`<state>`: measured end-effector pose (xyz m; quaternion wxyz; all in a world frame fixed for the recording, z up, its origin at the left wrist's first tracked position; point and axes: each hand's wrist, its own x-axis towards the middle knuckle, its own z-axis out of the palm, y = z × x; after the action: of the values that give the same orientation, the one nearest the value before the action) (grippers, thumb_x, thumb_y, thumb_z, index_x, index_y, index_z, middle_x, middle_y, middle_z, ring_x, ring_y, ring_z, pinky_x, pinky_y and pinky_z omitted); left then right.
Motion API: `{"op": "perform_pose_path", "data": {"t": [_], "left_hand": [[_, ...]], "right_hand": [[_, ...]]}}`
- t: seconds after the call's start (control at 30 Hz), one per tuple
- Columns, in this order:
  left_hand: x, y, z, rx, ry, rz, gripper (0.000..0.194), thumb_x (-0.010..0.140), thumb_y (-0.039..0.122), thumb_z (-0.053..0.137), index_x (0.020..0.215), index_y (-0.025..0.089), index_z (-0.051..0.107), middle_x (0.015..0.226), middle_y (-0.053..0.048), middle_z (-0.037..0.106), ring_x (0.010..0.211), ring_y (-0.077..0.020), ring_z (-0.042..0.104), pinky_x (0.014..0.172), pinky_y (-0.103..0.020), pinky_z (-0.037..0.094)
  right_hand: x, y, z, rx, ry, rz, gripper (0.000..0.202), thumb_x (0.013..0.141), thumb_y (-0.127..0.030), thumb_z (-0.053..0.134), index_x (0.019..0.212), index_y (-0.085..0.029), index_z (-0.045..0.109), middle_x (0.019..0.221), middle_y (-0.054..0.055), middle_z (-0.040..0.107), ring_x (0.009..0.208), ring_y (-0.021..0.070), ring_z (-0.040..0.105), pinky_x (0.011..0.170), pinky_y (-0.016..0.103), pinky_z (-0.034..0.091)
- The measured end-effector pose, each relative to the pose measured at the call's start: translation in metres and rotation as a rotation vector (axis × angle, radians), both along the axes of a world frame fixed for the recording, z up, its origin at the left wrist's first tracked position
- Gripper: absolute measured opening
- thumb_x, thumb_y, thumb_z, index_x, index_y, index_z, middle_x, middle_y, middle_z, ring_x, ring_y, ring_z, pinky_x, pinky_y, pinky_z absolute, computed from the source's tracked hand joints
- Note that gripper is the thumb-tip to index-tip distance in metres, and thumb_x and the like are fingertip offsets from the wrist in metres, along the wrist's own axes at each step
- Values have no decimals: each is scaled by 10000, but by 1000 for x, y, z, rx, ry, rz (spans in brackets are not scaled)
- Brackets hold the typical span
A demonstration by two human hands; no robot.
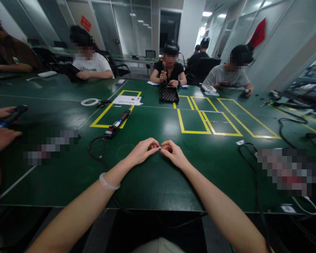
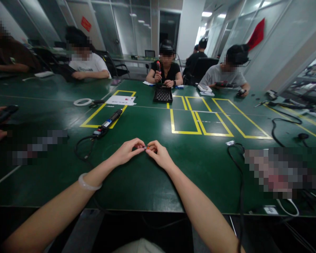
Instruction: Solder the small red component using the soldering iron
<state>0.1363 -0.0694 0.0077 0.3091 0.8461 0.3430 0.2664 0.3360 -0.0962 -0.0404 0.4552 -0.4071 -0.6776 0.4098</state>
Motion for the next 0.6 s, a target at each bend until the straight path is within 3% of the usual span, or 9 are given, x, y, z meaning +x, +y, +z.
{"op": "perform_pose_path", "data": {"t": [0.13,0.23,0.33,0.43,0.53,0.6], "left_hand": [[1,2,-1,3,44,-16,303,902,448,484,1011,186,592,931,-36,618,836,-156,592,763,-291,480],[-11,15,4,147,97,129,395,904,487,458,1149,192,552,1044,-61,613,960,-192,589,872,-345,466],[-47,40,6,361,230,514,522,900,507,439,1301,175,474,1230,-122,560,1158,-274,508,1005,-441,379],[-100,66,-1,376,431,839,707,846,525,506,1411,125,366,1428,-199,404,1311,-365,369,1060,-499,307],[-144,83,-12,236,572,921,871,797,593,529,1472,107,271,1515,-221,291,1345,-399,335,1043,-503,341],[-160,89,-17,119,625,881,854,795,626,504,1473,151,295,1488,-202,360,1290,-402,417,981,-505,402]], "right_hand": [[0,-1,2,19,-15,-1,194,858,-329,602,977,-184,556,865,26,653,777,142,614,726,266,466],[1,-1,2,2,-36,-35,183,866,-326,584,976,-182,562,836,20,643,758,141,604,717,267,462],[2,0,2,-5,-52,-63,186,866,-331,579,977,-182,566,836,18,639,751,140,591,712,266,455],[2,0,1,-10,-57,-63,189,860,-334,586,970,-181,568,830,16,630,739,137,579,692,259,446],[1,0,1,-13,-68,-55,181,856,-328,591,959,-180,570,813,10,621,725,133,572,677,253,440],[1,-1,2,-12,-76,-53,174,857,-322,590,954,-179,571,806,7,617,719,131,570,675,251,438]]}}
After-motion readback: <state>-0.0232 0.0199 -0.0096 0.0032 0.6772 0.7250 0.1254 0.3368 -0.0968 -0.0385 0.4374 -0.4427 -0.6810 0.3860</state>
